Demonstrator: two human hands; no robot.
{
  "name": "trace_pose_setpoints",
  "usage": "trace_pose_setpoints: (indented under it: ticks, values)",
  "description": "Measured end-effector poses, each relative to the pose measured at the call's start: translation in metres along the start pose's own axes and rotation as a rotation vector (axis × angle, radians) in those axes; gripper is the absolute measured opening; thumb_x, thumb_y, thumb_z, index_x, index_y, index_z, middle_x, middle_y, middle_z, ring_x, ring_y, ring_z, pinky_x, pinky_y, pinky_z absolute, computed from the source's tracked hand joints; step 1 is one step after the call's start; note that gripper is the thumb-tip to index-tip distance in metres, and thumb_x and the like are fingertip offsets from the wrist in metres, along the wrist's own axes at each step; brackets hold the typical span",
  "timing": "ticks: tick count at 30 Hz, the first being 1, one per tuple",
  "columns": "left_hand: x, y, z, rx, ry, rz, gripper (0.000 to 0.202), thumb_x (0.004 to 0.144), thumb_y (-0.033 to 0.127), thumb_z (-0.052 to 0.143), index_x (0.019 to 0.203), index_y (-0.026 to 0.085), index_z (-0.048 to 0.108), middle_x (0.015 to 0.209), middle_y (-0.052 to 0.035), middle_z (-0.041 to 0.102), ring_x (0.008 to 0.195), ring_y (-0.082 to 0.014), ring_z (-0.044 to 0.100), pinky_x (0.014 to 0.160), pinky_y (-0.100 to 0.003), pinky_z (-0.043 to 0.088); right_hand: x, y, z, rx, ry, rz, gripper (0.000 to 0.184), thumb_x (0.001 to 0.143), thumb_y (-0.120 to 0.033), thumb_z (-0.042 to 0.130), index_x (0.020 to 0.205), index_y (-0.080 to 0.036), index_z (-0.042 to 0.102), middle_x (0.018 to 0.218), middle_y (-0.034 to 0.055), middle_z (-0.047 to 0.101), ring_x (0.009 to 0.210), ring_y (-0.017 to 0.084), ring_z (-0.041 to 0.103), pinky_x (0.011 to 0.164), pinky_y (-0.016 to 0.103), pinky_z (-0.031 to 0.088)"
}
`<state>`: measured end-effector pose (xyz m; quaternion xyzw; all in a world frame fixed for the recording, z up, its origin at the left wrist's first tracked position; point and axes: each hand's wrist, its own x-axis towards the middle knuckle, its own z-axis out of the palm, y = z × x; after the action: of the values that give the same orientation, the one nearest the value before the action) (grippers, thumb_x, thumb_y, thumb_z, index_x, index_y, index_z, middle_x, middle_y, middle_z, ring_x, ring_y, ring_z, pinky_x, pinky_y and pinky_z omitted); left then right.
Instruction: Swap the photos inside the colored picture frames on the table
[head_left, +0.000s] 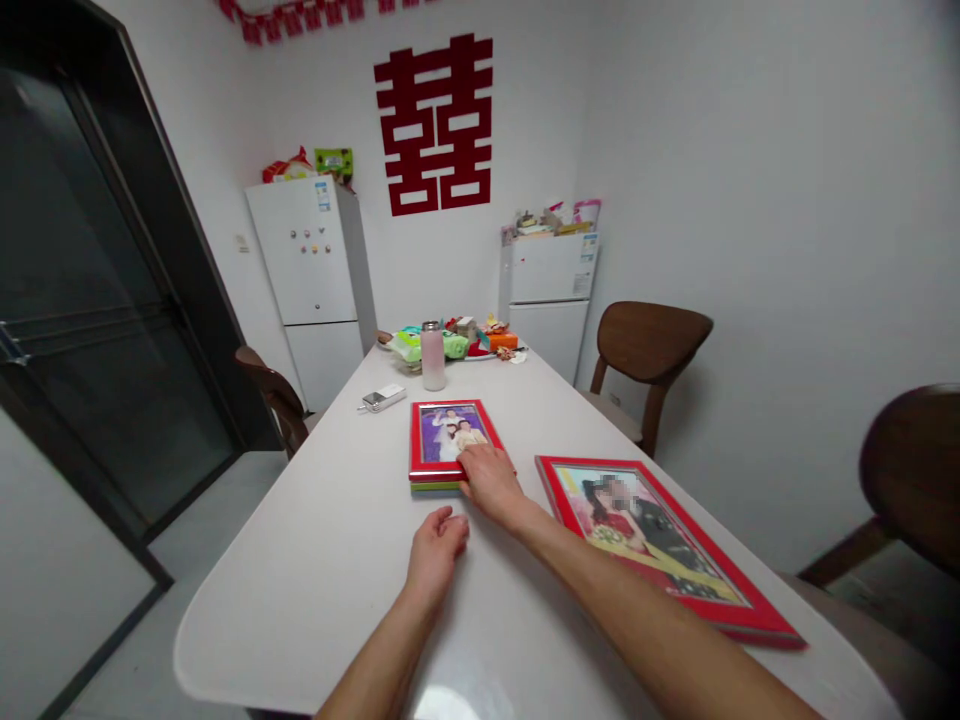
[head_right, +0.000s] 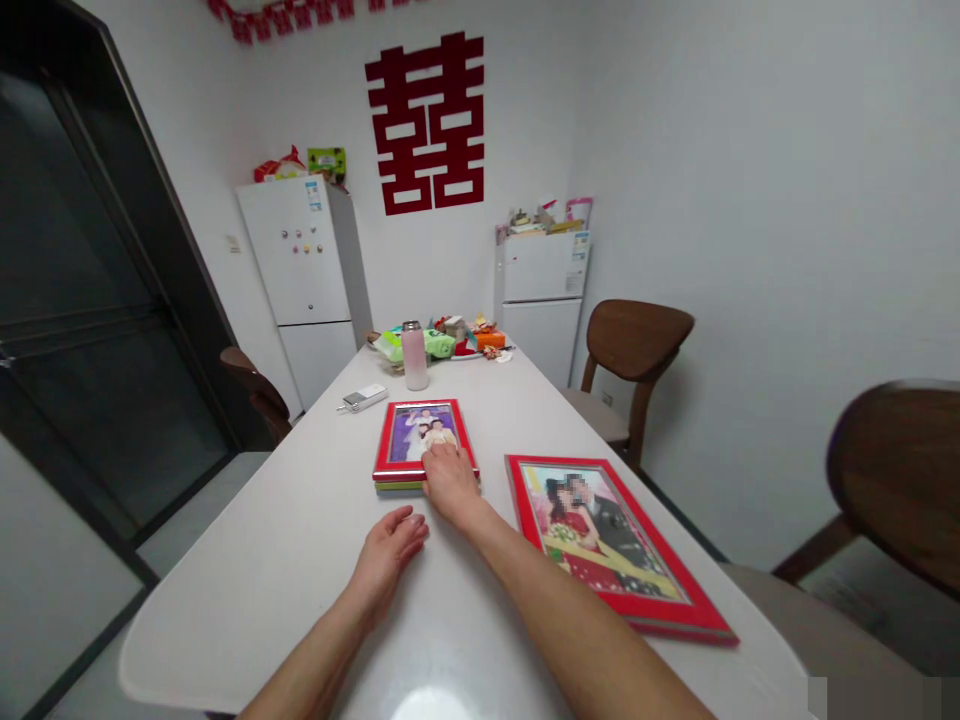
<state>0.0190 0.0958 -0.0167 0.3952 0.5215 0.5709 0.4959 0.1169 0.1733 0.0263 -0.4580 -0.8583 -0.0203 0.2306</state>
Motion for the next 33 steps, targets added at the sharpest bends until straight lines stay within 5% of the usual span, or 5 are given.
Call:
trace_pose_setpoints:
  ticks: [7,13,22,29,33]
  values:
    - [-0.014,0.011,-0.003,-0.349,0.066,0.07,0.03,0.069,0.04,0.056,0.088,0.016,0.056,0.083,-0.0031,0.062,0.079,-0.0149,0.059,0.072,-0.027,0.044,-0.047,-0.026,-0.014,0.13,-0.073,-0.119,0.02,0.066,-0.024,0.056,0.084,-0.016,0.056,0.099,0.0079,0.056,0.095,0.019,0.047,0.085,0.031,0.034]
    - [-0.067,0.033,-0.004,-0.171,0.058,0.194,0.029,0.072,0.029,0.056,0.097,0.014,0.055,0.09,-0.0051,0.063,0.087,-0.0201,0.057,0.079,-0.03,0.043,-0.074,-0.03,-0.041,0.729,0.032,0.249,0.049,0.073,-0.04,0.046,0.115,-0.015,0.044,0.119,0.0116,0.047,0.109,0.022,0.042,0.092,0.038,0.031]
    - [-0.125,0.035,-0.018,0.912,-0.271,1.191,0.051,0.066,0.015,0.047,0.117,0.014,0.042,0.106,-0.013,0.059,0.099,-0.0242,0.053,0.08,-0.032,0.046,-0.125,-0.043,-0.084,1.61,0.038,0.751,0.052,0.073,-0.047,0.04,0.115,-0.018,0.044,0.106,0.0103,0.058,0.095,0.024,0.055,0.072,0.036,0.047]
    - [-0.128,0.009,-0.011,1.233,-0.246,1.299,0.033,0.075,0.026,0.043,0.103,0.012,0.054,0.102,-0.0104,0.061,0.096,-0.0212,0.056,0.073,-0.027,0.05,-0.137,-0.019,-0.064,1.529,-0.162,0.722,0.049,0.066,-0.027,0.049,0.113,-0.015,0.044,0.09,0.0099,0.065,0.076,0.022,0.062,0.066,0.035,0.048]
    - [-0.124,-0.002,-0.007,1.322,-0.222,1.277,0.03,0.078,0.024,0.039,0.101,0.014,0.055,0.103,-0.0085,0.061,0.096,-0.0198,0.056,0.073,-0.026,0.051,-0.13,-0.004,-0.048,1.129,-0.165,0.603,0.049,0.063,-0.02,0.047,0.111,-0.013,0.043,0.089,0.0084,0.064,0.072,0.019,0.061,0.063,0.03,0.047]
